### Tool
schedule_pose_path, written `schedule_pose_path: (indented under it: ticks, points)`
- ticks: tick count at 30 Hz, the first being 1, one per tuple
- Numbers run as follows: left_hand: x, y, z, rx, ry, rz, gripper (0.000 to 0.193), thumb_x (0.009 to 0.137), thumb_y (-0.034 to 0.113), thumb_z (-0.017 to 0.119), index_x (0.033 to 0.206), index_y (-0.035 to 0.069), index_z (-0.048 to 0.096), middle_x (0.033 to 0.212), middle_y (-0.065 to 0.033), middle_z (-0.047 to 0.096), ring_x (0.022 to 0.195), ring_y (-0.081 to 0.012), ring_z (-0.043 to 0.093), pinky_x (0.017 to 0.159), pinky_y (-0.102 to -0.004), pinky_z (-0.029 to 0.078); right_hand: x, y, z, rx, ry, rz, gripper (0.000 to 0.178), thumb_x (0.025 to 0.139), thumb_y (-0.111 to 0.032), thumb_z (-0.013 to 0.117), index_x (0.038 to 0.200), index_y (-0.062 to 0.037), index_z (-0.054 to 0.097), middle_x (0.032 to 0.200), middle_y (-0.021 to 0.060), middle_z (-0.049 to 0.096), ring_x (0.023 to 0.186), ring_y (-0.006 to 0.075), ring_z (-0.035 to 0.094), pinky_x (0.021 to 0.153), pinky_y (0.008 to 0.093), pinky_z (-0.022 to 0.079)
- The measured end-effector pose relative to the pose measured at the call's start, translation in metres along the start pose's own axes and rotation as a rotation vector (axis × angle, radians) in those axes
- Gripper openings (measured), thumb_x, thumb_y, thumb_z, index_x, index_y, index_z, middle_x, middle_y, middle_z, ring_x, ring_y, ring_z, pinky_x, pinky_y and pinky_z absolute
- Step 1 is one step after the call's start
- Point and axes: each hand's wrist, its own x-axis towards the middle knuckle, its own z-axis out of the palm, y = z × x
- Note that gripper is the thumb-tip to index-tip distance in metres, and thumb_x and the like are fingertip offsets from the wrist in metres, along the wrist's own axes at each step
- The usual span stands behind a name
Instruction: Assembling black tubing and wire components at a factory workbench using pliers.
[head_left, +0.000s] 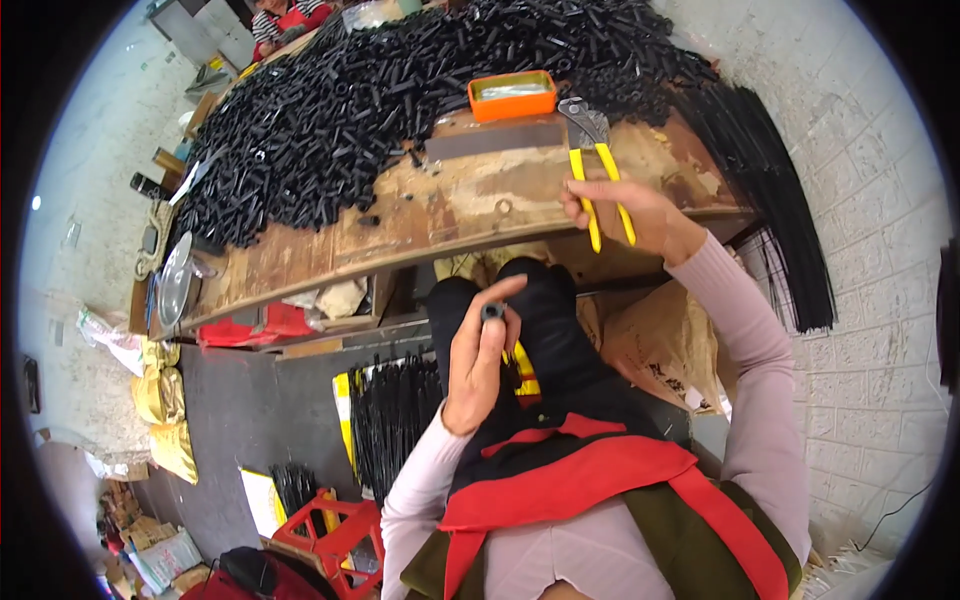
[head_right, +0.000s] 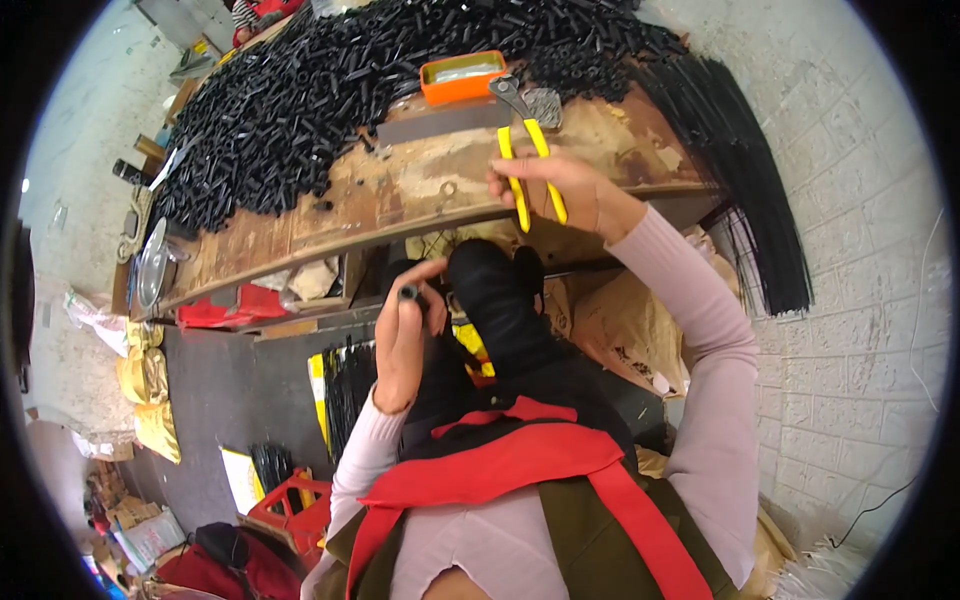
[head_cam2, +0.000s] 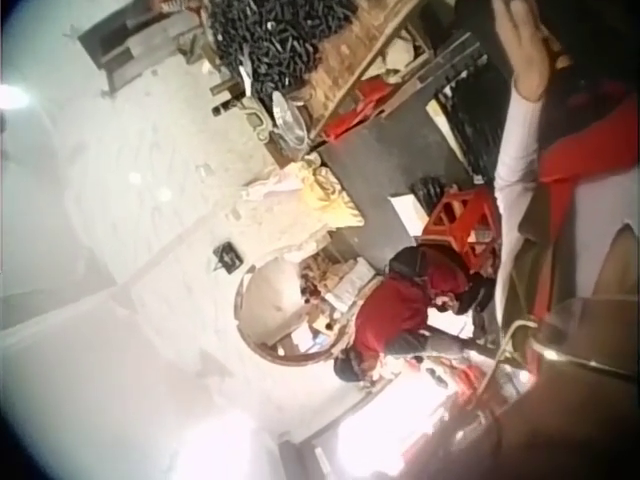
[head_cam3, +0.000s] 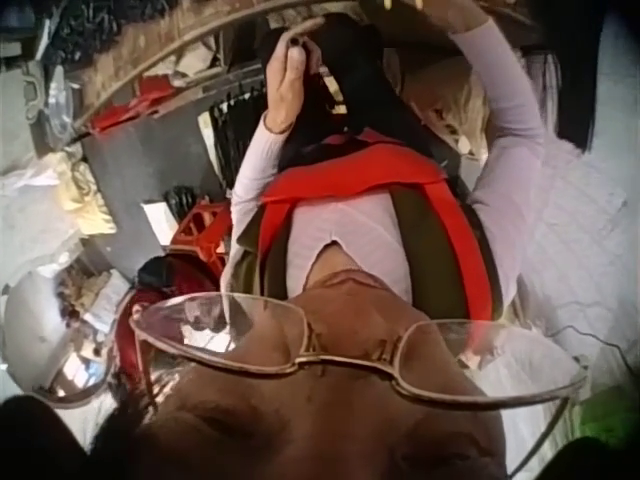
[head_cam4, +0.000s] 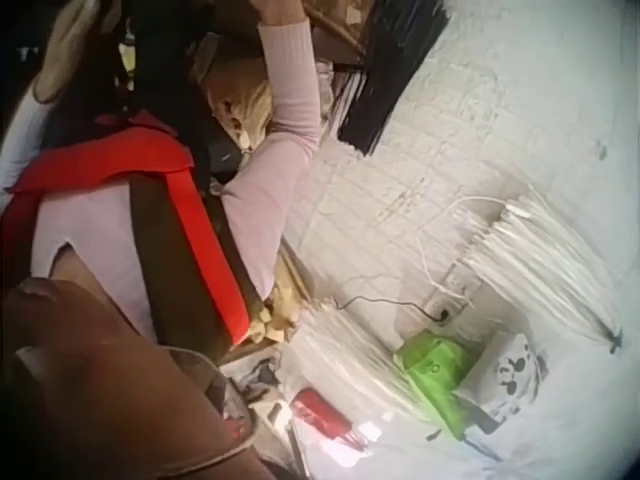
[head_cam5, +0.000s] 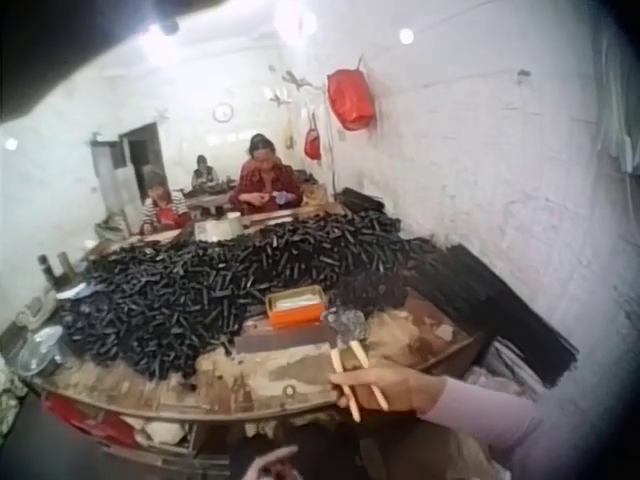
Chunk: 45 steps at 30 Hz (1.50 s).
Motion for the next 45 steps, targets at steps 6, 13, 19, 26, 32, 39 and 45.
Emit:
schedule_pose_path:
  ticks: [6,13,19,26,32,39,45]
  points:
    - [-0.004,0.012,0.002,-0.044,-0.067,0.063,0.061,0.106,0.043,0.033,0.143,-0.005,0.039,0.081,0.0004,0.042,0.072,-0.009,0.036,0.066,-0.0226,0.031,-0.064,0.034,0.096,-0.33,0.083,-0.313,0.01,0.091,-0.002,0.064,0.098,0.0008,0.057,0.093,0.0079,0.062,0.084,0.0167,0.064,0.072,0.0273,0.051]
    - [-0.011,0.029,0.003,-0.084,-0.242,-0.051,0.077,0.101,0.058,0.036,0.139,-0.009,0.041,0.088,-0.0001,0.05,0.076,-0.0068,0.04,0.067,-0.0213,0.031,-0.093,0.049,0.119,-0.435,0.105,-0.464,0.017,0.086,0.013,0.063,0.099,0.0033,0.06,0.096,0.0119,0.066,0.093,0.0191,0.066,0.084,0.03,0.054]
    - [-0.014,0.027,0.005,-0.103,-0.238,-0.065,0.076,0.1,0.058,0.037,0.137,-0.008,0.044,0.088,-0.0009,0.05,0.076,-0.0073,0.04,0.066,-0.0215,0.031,-0.098,0.052,0.114,-0.587,0.16,-0.504,0.016,0.085,0.012,0.065,0.098,0.0023,0.061,0.098,0.0112,0.066,0.096,0.0183,0.065,0.085,0.0295,0.053]
    - [-0.008,0.024,0.011,-0.081,-0.237,0.049,0.062,0.105,0.047,0.033,0.135,-0.006,0.047,0.076,0.0016,0.043,0.068,-0.0079,0.036,0.061,-0.0227,0.03,-0.098,0.048,0.112,-0.561,0.086,-0.625,0.017,0.084,0.009,0.068,0.098,0.0009,0.062,0.094,0.0102,0.068,0.092,0.0173,0.066,0.083,0.0293,0.052]
    - [-0.008,0.034,0.013,0.001,-0.23,0.067,0.062,0.105,0.047,0.034,0.138,-0.005,0.045,0.074,0.0024,0.042,0.068,-0.0078,0.036,0.062,-0.0221,0.031,-0.088,0.045,0.099,-0.854,-0.008,-0.965,0.029,0.075,0.008,0.07,0.102,-0.0008,0.064,0.091,0.0115,0.067,0.084,0.027,0.069,0.076,0.0314,0.054]
    - [-0.01,0.033,0.01,0.017,-0.207,0.078,0.062,0.105,0.047,0.035,0.141,-0.003,0.041,0.078,0.0015,0.043,0.07,-0.0078,0.034,0.061,-0.0218,0.029,-0.08,0.017,0.109,-1.078,-0.169,-1.061,0.028,0.073,0.015,0.065,0.098,0.0025,0.062,0.087,0.0136,0.066,0.079,0.0303,0.068,0.073,0.0364,0.055]
    - [-0.006,0.021,0.002,-0.23,-0.14,0.002,0.074,0.102,0.055,0.036,0.148,-0.002,0.033,0.083,0.0033,0.043,0.071,-0.0071,0.036,0.062,-0.0208,0.028,-0.068,0.028,0.115,-0.819,-0.024,-0.783,0.014,0.086,0.005,0.065,0.098,-0.0006,0.06,0.09,0.0037,0.061,0.07,0.0111,0.058,0.065,0.0247,0.047]
